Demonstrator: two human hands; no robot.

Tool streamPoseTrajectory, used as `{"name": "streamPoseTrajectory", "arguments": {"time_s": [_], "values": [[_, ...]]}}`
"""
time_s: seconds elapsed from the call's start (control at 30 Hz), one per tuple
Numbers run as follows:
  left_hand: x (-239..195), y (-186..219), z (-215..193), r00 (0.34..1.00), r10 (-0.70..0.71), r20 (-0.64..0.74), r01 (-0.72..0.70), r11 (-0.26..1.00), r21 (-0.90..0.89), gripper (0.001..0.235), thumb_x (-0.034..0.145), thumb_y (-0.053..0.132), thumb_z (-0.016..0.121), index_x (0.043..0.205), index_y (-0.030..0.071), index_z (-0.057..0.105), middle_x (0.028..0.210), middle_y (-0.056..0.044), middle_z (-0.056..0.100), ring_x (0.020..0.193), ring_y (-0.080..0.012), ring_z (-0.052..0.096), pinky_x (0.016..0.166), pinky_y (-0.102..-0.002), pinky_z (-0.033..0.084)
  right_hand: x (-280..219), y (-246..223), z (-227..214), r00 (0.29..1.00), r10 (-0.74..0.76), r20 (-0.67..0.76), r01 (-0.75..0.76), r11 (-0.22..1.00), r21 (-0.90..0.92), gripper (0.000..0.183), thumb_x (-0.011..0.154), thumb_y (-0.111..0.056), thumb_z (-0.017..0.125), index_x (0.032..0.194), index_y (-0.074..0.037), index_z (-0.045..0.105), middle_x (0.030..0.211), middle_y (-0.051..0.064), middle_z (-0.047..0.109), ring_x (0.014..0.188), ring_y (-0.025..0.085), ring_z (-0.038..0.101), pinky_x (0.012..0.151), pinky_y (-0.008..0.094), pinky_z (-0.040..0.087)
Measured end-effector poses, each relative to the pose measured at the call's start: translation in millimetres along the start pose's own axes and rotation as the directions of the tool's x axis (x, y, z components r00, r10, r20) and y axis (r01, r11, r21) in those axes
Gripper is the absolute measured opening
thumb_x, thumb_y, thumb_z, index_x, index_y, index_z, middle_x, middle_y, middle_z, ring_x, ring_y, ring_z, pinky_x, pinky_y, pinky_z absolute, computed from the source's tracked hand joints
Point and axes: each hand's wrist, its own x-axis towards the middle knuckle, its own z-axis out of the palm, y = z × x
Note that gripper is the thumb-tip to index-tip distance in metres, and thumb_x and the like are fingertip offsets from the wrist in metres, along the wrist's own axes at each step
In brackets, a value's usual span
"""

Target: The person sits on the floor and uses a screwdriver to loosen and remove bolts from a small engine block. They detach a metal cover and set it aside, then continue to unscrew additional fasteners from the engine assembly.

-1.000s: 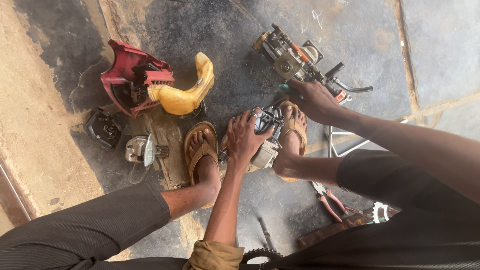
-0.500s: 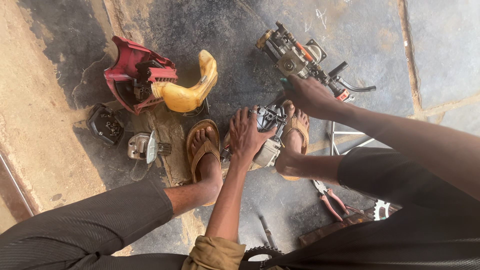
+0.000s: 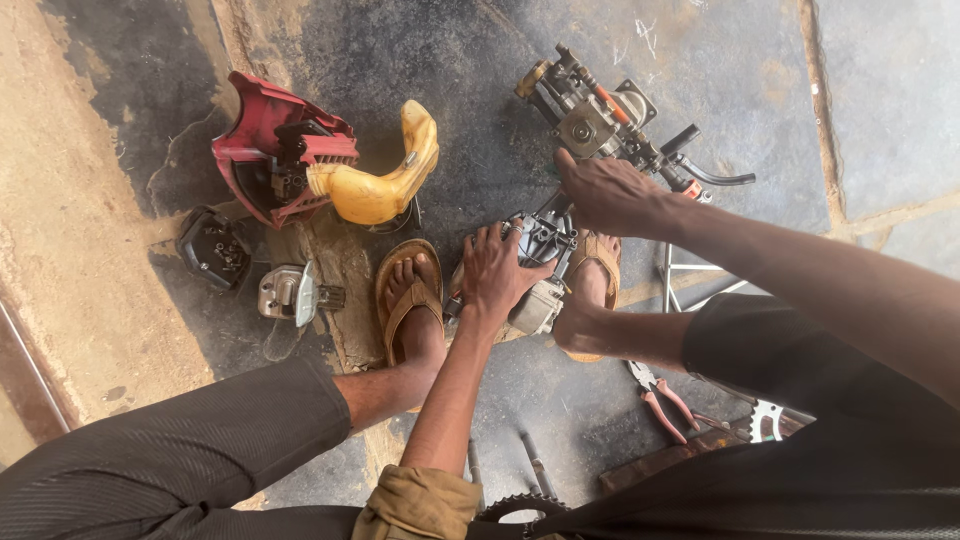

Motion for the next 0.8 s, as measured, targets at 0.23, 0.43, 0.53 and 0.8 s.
{"name": "streamPoseTrajectory", "arguments": {"time_s": [0.23, 0.43, 0.53, 0.8], "values": [[-2.7, 2.4, -5.8, 1.0, 0.0, 0.016, 0.0, 1.0, 0.025, 0.105, 0.07, 0.08, 0.072, 0.145, 0.009, 0.053, 0.14, -0.023, 0.059, 0.131, -0.0393, 0.055, 0.117, -0.063, 0.034, 17.6, -18.2, 17.7, 0.924, 0.178, -0.339, -0.146, 0.982, 0.117, 0.02, 0.103, -0.023, 0.058, 0.092, -0.009, 0.05, 0.058, 0.002, 0.043, 0.046, 0.016, 0.035, 0.042, 0.038, 0.031], [-2.8, -0.6, -4.0, 0.998, 0.037, -0.048, -0.035, 0.999, 0.032, 0.111, 0.065, 0.081, 0.075, 0.146, 0.01, 0.05, 0.139, -0.027, 0.057, 0.13, -0.0429, 0.053, 0.113, -0.064, 0.032, 22.9, 12.9, 31.1, 0.888, -0.164, -0.43, 0.175, 0.984, -0.015, 0.013, 0.097, -0.015, 0.063, 0.091, -0.008, 0.053, 0.058, 0.004, 0.046, 0.048, 0.018, 0.039, 0.043, 0.04, 0.041], [-4.1, -0.4, -2.0, 0.997, 0.053, -0.06, -0.051, 0.998, 0.036, 0.11, 0.066, 0.08, 0.076, 0.145, 0.008, 0.051, 0.138, -0.027, 0.058, 0.129, -0.0409, 0.054, 0.112, -0.065, 0.033, 27.7, 28.4, 36.8, 0.847, -0.325, -0.42, 0.329, 0.942, -0.067, 0.012, 0.097, -0.008, 0.062, 0.089, -0.007, 0.053, 0.064, 0.003, 0.05, 0.05, 0.017, 0.043, 0.045, 0.038, 0.045], [-7.8, -1.1, -4.4, 0.996, 0.067, -0.065, -0.064, 0.997, 0.038, 0.107, 0.069, 0.079, 0.074, 0.144, 0.005, 0.054, 0.137, -0.025, 0.061, 0.129, -0.0381, 0.057, 0.113, -0.063, 0.036, 43.5, 43.4, 39.6, 0.721, -0.598, -0.348, 0.545, 0.801, -0.248, 0.012, 0.094, -0.007, 0.065, 0.089, -0.01, 0.054, 0.067, 0.005, 0.054, 0.058, 0.02, 0.054, 0.053, 0.032, 0.056]]}}
